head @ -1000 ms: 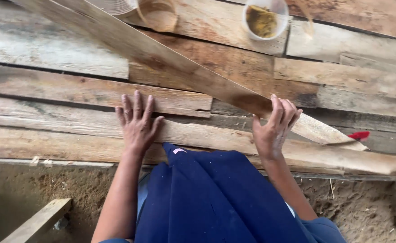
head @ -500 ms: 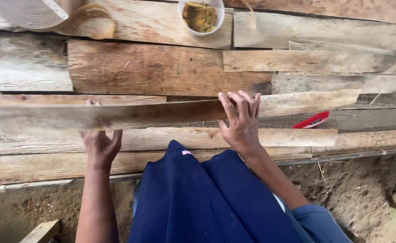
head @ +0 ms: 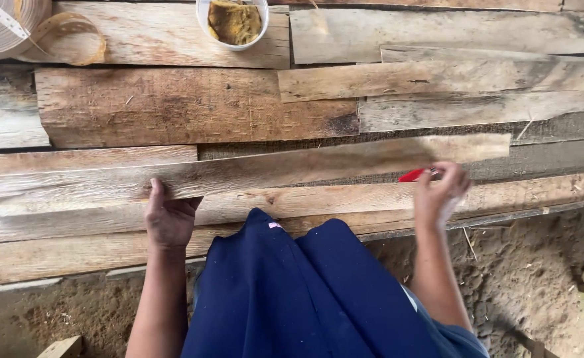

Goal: The person uses a red utility knife to trim a wooden plank and then arranges multiple planks on a wooden surface. They repeatedly pick up, position, and adjust the planks to fit them together.

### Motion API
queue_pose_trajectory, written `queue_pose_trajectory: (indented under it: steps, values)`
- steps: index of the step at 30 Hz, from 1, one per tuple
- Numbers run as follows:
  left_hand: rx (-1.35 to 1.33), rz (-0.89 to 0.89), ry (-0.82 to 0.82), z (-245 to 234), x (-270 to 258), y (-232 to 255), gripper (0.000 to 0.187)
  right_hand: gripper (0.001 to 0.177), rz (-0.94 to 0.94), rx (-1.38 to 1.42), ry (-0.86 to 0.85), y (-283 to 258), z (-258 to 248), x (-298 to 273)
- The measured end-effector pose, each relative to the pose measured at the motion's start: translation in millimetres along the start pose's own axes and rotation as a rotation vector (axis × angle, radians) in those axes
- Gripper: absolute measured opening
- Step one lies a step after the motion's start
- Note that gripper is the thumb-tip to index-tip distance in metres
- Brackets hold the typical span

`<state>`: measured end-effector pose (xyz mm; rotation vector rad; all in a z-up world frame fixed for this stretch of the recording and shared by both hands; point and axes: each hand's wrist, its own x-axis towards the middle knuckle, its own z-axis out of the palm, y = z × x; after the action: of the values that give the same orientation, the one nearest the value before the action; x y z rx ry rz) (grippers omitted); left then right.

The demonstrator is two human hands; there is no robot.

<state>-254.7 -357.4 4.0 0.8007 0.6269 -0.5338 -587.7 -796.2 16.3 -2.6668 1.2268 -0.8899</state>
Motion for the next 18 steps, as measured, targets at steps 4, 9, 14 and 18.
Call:
queue_pose_trajectory:
  steps: [4,9,14,18]
  values:
    - [-0.023,-0.027,0.062,-27.5,8.1,-14.8,0.046,0.053,0.538,-0.151,-0.339,47.4,-5.0,10.5]
    - [-0.007,0.014,0.097,-2.3,-5.4,-9.6,0.041,0.075,0.71,-0.071,-0.391,78.3,24.8,14.3]
    - [-0.005,0.009,0.112,3.3,-2.9,-4.3,0.04,0.062,0.811,0.049,-0.291,122.3,53.1,15.4]
    - [-0.041,-0.066,0.1,-26.4,22.3,-8.8,0.041,0.055,0.886,0.372,-0.066,100.8,33.7,32.0]
